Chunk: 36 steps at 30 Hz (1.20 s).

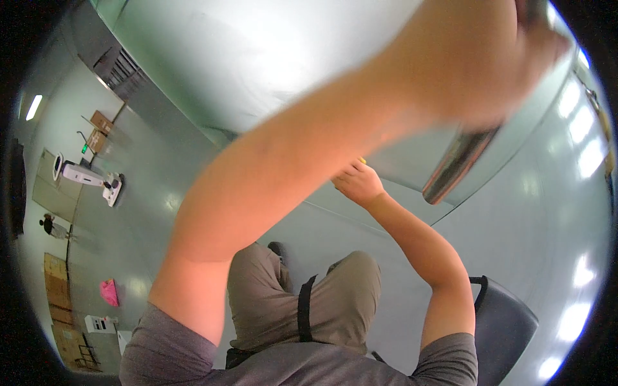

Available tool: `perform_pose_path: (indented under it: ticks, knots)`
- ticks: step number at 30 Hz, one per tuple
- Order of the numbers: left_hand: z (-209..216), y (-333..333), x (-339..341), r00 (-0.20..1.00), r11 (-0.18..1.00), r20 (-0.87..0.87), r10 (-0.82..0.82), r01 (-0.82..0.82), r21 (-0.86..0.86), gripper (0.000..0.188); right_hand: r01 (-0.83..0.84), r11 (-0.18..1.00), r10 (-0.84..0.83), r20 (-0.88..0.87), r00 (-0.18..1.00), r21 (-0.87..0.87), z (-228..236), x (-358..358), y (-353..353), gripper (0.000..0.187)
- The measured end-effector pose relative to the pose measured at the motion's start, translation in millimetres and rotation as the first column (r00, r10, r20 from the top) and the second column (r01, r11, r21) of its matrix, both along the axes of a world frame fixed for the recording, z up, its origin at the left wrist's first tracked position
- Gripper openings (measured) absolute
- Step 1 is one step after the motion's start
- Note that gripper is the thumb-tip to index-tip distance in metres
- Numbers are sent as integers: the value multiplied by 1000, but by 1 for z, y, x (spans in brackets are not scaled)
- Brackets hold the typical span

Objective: Cleaning a glass door and its handle using a cloth.

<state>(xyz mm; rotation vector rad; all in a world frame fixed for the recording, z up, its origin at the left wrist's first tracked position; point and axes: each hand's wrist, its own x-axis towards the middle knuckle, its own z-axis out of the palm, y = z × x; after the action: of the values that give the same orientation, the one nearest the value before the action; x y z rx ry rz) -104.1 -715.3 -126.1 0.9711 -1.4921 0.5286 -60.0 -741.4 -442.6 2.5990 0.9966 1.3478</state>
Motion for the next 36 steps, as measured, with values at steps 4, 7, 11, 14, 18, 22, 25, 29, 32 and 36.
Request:
perform_pose_path:
  ticks: [4, 7, 11, 14, 18, 22, 25, 29, 32, 36]
  knots:
    - [-122, 72, 20, 913, 905, -42, 406, -408, -123, 44, -57, 977, 137, -397, 908, 207, 29, 5, 12, 22]
    - [-244, 137, 22, 491, 822, -762, 423, -561, 95, 22, 20, 974, -12, 37, 999, -227, 10, 16, 30, 34]
    - [-329, 128, 40, 301, 841, -869, 393, -500, 208, 22, -37, 984, 11, -145, 989, -176, 13, 13, 20, 31]
    - [-331, 113, 39, 258, 910, -953, 157, -414, 38, 22, -72, 988, 36, -246, 969, -140, 23, 5, 11, 28]
    - [-341, 100, 43, 213, 905, -968, -133, -372, -207, 23, -268, 963, 244, -315, 917, -33, 58, -13, 4, 23]
    - [-350, 77, 37, 257, 857, -941, 220, -511, 61, 29, -272, 949, 300, -193, 934, 161, 58, -69, -33, 14]
    - [-358, 84, 49, 222, 678, -814, 537, -688, 260, 43, -82, 962, 129, -169, 977, 261, 22, -117, -85, 19]
    - [-338, 99, 73, 45, 385, -725, 687, -869, 311, 44, 227, 604, -377, 23, 926, 764, -22, -159, -159, 24]
    - [-323, 107, 92, 20, 298, -682, 731, -908, 294, 43, 190, 221, -375, -96, 922, 957, 1, -145, -187, 45]
    - [-294, 162, 134, -80, 153, -685, 724, -950, 272, 45, -18, -195, -138, -9, 990, 981, 14, -100, -182, 57]
